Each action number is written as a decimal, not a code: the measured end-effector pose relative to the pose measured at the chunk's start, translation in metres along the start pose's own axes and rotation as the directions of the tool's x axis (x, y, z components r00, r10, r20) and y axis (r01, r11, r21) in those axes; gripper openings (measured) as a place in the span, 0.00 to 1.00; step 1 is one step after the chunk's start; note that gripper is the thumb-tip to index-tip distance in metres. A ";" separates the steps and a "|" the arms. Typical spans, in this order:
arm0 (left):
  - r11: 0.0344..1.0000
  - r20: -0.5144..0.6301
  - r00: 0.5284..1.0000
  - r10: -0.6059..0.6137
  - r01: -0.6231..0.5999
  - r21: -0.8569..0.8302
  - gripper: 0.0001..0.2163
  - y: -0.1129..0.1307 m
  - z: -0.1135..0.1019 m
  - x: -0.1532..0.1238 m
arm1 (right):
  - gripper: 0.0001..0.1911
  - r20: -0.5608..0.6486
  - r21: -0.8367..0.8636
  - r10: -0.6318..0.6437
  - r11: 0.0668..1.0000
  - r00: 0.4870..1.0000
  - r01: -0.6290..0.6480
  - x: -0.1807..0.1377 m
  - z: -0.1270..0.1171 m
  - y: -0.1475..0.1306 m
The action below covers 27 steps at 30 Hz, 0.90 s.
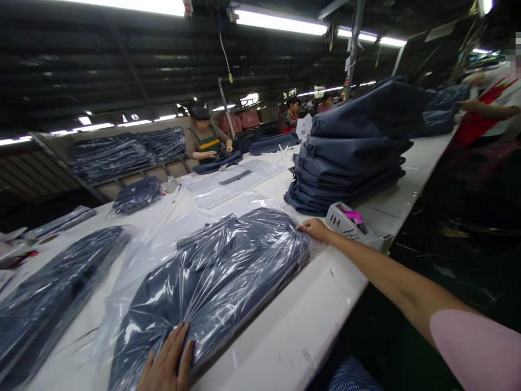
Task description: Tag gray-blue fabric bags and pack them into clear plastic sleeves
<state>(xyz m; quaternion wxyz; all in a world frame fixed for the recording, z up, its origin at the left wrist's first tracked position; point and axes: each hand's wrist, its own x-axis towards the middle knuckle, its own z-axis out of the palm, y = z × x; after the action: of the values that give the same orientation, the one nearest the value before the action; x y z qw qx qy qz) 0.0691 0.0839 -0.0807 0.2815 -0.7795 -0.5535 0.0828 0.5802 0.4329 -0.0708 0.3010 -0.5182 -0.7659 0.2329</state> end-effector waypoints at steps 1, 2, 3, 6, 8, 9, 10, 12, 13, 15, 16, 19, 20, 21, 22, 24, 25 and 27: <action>1.000 -0.014 1.000 0.000 0.000 0.015 0.24 0.002 -0.003 0.002 | 0.35 0.003 -0.002 -0.005 1.000 1.000 0.005 0.000 -0.002 -0.001; 1.000 -0.030 1.000 0.003 -0.002 0.030 0.24 0.003 -0.006 0.004 | 0.34 0.013 -0.004 -0.012 1.000 1.000 0.012 -0.001 -0.004 -0.002; 0.999 -0.038 0.999 0.004 -0.003 0.041 0.25 0.004 -0.008 0.005 | 0.32 0.029 -0.007 -0.020 1.000 0.999 0.020 -0.001 -0.008 -0.003; 0.999 -0.010 1.000 -0.010 0.010 0.047 0.27 0.006 -0.011 0.008 | 0.28 0.090 -0.022 -0.045 0.999 0.995 0.047 0.000 -0.020 -0.009; 0.999 0.025 0.999 -0.033 0.032 0.033 0.28 0.006 -0.010 0.008 | 0.23 0.104 -0.045 -0.060 0.997 0.993 0.065 0.002 -0.030 -0.015; 0.999 0.033 0.999 -0.041 0.040 0.024 0.28 0.007 -0.010 0.009 | 0.20 0.095 -0.060 -0.067 0.996 0.993 0.072 0.003 -0.034 -0.019; 0.999 0.032 0.999 -0.044 0.043 0.016 0.28 0.007 -0.010 0.009 | 0.17 0.071 -0.075 -0.074 0.994 0.995 0.079 0.003 -0.038 -0.025; 0.999 0.011 0.999 -0.047 0.047 -0.002 0.29 0.007 -0.011 0.010 | 0.14 -0.014 -0.106 -0.097 0.990 0.995 0.095 -0.002 -0.043 -0.040; 0.999 -0.001 0.999 -0.049 0.049 -0.010 0.29 0.008 -0.011 0.010 | 0.15 -0.069 -0.120 -0.113 0.987 0.991 0.105 -0.008 -0.044 -0.050; 0.998 -0.005 0.998 -0.063 0.063 -0.025 0.29 0.009 -0.013 0.011 | 0.20 -0.180 -0.138 -0.159 0.981 0.971 0.135 -0.027 -0.041 -0.071; 0.997 0.005 0.997 -0.071 0.071 -0.030 0.29 0.009 -0.014 0.011 | 0.21 -0.211 -0.151 -0.209 0.972 0.955 0.179 -0.040 -0.036 -0.081; 0.995 0.051 0.995 -0.091 0.093 -0.032 0.29 0.011 -0.017 0.012 | 0.23 -0.094 -0.225 -0.439 0.884 0.894 0.410 -0.075 -0.018 -0.096; 0.995 0.063 0.993 -0.098 0.100 -0.030 0.29 0.012 -0.018 0.012 | 0.24 -0.009 -0.249 -0.487 0.847 0.874 0.469 -0.082 -0.011 -0.095; 0.994 0.074 0.992 -0.105 0.108 -0.028 0.29 0.012 -0.019 0.013 | 0.26 0.070 -0.271 -0.495 0.826 0.866 0.494 -0.086 -0.006 -0.090; 0.993 0.084 0.990 -0.112 0.115 -0.028 0.29 0.013 -0.021 0.014 | 0.28 0.121 -0.294 -0.464 0.828 0.878 0.478 -0.086 -0.002 -0.082; 0.992 0.111 0.987 -0.116 0.121 -0.037 0.29 0.014 -0.024 0.015 | 0.29 0.136 -0.325 -0.348 0.869 0.928 0.374 -0.077 0.000 -0.063; 0.991 0.125 0.985 -0.121 0.127 -0.045 0.29 0.014 -0.025 0.016 | 0.29 0.124 -0.329 -0.286 0.891 0.950 0.312 -0.070 -0.001 -0.053; 0.986 0.146 0.979 -0.141 0.152 -0.068 0.29 0.014 -0.028 0.017 | 0.28 0.094 -0.323 -0.188 0.923 0.978 0.209 -0.060 -0.008 -0.039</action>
<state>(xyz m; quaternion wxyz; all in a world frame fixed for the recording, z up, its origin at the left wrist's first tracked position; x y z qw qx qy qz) 0.0988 0.0870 -0.0620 0.2162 -0.7393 -0.6307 0.0945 0.5770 0.3639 -0.0524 0.2083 -0.4738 -0.8514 0.0851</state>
